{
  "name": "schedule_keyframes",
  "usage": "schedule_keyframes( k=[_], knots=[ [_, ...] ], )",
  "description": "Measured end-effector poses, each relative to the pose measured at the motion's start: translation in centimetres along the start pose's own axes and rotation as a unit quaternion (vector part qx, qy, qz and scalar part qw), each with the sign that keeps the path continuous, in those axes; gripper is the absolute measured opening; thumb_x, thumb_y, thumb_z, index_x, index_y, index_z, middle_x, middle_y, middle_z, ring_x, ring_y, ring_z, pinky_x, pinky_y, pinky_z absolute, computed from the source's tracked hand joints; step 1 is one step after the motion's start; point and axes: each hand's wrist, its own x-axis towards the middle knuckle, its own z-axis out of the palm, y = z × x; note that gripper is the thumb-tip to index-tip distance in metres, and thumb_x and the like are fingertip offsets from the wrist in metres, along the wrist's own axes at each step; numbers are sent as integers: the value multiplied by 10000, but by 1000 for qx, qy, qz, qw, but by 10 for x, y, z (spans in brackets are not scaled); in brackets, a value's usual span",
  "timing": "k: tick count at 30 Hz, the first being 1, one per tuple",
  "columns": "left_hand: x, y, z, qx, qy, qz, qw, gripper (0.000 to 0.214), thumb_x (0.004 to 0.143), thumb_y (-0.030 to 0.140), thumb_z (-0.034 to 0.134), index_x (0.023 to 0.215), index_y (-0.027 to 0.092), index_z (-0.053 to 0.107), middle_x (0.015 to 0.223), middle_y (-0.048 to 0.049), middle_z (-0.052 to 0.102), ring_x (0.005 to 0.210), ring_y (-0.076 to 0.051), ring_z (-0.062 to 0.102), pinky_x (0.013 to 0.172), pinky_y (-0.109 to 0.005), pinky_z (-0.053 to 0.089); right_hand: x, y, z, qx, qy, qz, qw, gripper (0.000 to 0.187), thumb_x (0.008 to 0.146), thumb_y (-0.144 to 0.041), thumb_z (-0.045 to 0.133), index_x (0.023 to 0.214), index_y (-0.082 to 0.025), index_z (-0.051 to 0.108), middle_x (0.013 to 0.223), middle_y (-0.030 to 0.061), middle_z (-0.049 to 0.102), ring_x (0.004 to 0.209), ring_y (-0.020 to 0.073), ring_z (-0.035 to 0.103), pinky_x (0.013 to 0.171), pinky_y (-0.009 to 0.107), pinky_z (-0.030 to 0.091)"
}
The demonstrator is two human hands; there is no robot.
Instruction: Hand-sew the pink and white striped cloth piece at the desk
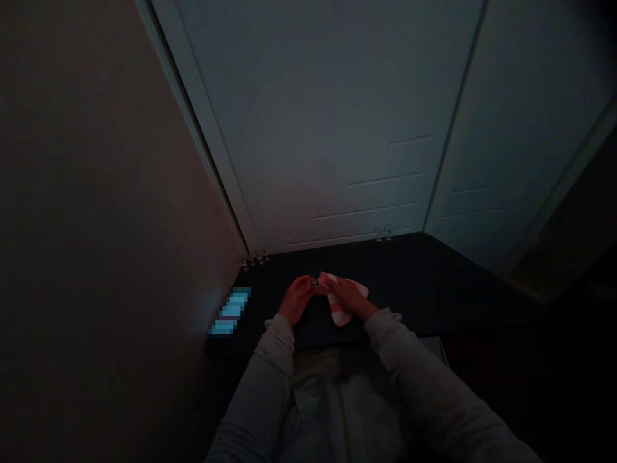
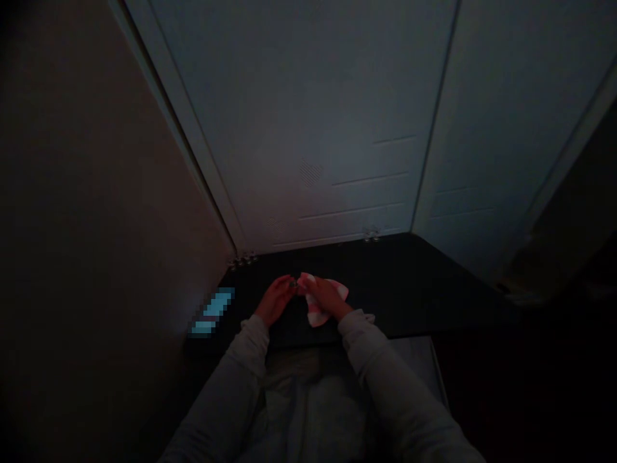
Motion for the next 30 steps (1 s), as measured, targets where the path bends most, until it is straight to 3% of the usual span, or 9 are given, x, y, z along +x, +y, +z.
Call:
schedule_keyframes(
  k=[7,13,22,30],
  knots=[
    [2,-4,-1,23,18,-32,999,269,664,182,585,923,140,525,873,-66,589,773,-135,558,782,-317,391,1,0,1,34,-9,20,999,393,761,-435,358,995,-169,527,942,48,594,860,161,530,764,288,387],
    [5,-8,-5,28,26,-41,998,234,696,232,553,904,126,543,861,-80,593,756,-135,557,735,-292,406,1,-4,-1,14,-47,8,999,419,760,-477,325,815,-147,578,771,44,608,716,151,533,664,265,407],
    [4,-8,-5,27,26,-31,999,231,683,258,557,870,122,556,825,-81,593,723,-138,548,657,-272,407,-4,-11,-2,77,-89,23,993,383,733,-473,388,863,-155,555,799,47,599,694,141,522,606,243,408],
    [5,-7,-2,18,68,-19,997,222,654,270,575,827,132,571,702,-34,576,630,-109,528,582,-242,386,-6,-12,-2,-1,-117,1,993,329,658,-461,502,720,-141,542,653,-3,533,579,104,456,522,215,349]
  ],
)
